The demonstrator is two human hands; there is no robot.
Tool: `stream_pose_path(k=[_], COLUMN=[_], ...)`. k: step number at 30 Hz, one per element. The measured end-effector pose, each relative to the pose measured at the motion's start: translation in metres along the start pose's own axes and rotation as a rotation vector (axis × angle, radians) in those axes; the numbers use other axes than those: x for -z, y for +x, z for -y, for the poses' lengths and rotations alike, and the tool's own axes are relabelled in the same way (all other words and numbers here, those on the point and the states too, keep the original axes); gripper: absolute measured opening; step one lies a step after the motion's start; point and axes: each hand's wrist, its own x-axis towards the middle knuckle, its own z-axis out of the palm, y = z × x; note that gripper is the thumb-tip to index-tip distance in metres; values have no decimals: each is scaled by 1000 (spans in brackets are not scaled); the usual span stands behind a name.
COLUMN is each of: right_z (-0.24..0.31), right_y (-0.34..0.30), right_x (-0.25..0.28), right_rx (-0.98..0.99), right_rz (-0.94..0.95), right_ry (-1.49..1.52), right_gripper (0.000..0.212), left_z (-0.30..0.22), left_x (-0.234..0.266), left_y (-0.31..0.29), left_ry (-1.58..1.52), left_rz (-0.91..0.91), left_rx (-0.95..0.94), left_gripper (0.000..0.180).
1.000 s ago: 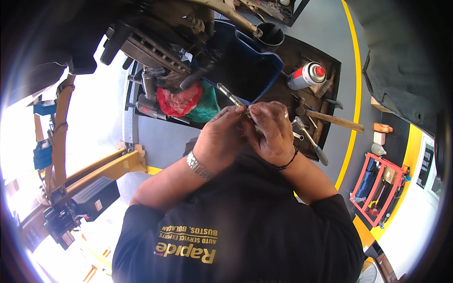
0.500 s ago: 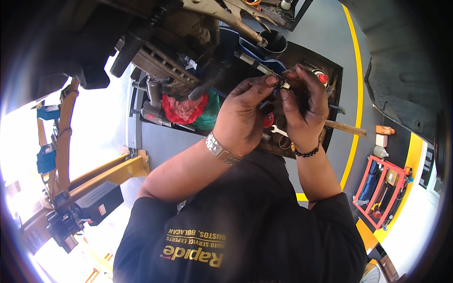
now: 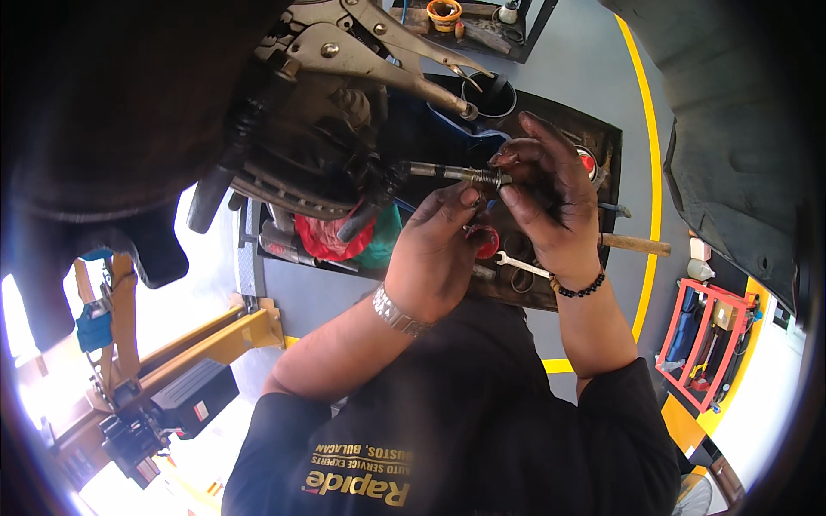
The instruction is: The person removes a bolt from the brake caliper, cleans the caliper with a spray and cloth, and reassembles the brake components. The person handles the caliper, bolts, and cleaning materials throughout the task.
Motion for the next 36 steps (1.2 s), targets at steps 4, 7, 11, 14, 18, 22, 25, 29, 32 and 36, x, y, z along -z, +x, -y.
stream_pose_path(k=[4,7,11,14,18,22,25,29,32,36], right_z=[2,1,3,5,10,17,20,23,27,31], right_y=[9,21,36,46,55,57,57,58,58,57], right_x=[11,17,25,27,28,31,31,27,22,18], right_rx=[-36,-56,-70,-62,-58,-83,-80,-46,-86,-31], right_rz=[57,110,203,254,302,331,333,332,311,309], right_ry=[-15,33,-72,-9,-26,-78,-101,-152,-131,-228], right_gripper=[67,70,75,76,77,78,78,78,77,77], left_z=[-3,-8,-19,-18,-15,-14,-15,-19,-22,-23], left_x=[17,34,56,66,73,76,78,77,77,78], left_y=[3,6,14,17,20,25,28,30,30,31], left_ry=[18,90,60,-14,-119,-142,-146,-156,-146,-145], left_rz=[66,224,570,669,766,826,833,801,770,762], left_rx=[-12,-95,-67,-52,-13,-9,-5,17,10,-3], left_gripper=[37,65,100,123,129,125,124,121,115,112])
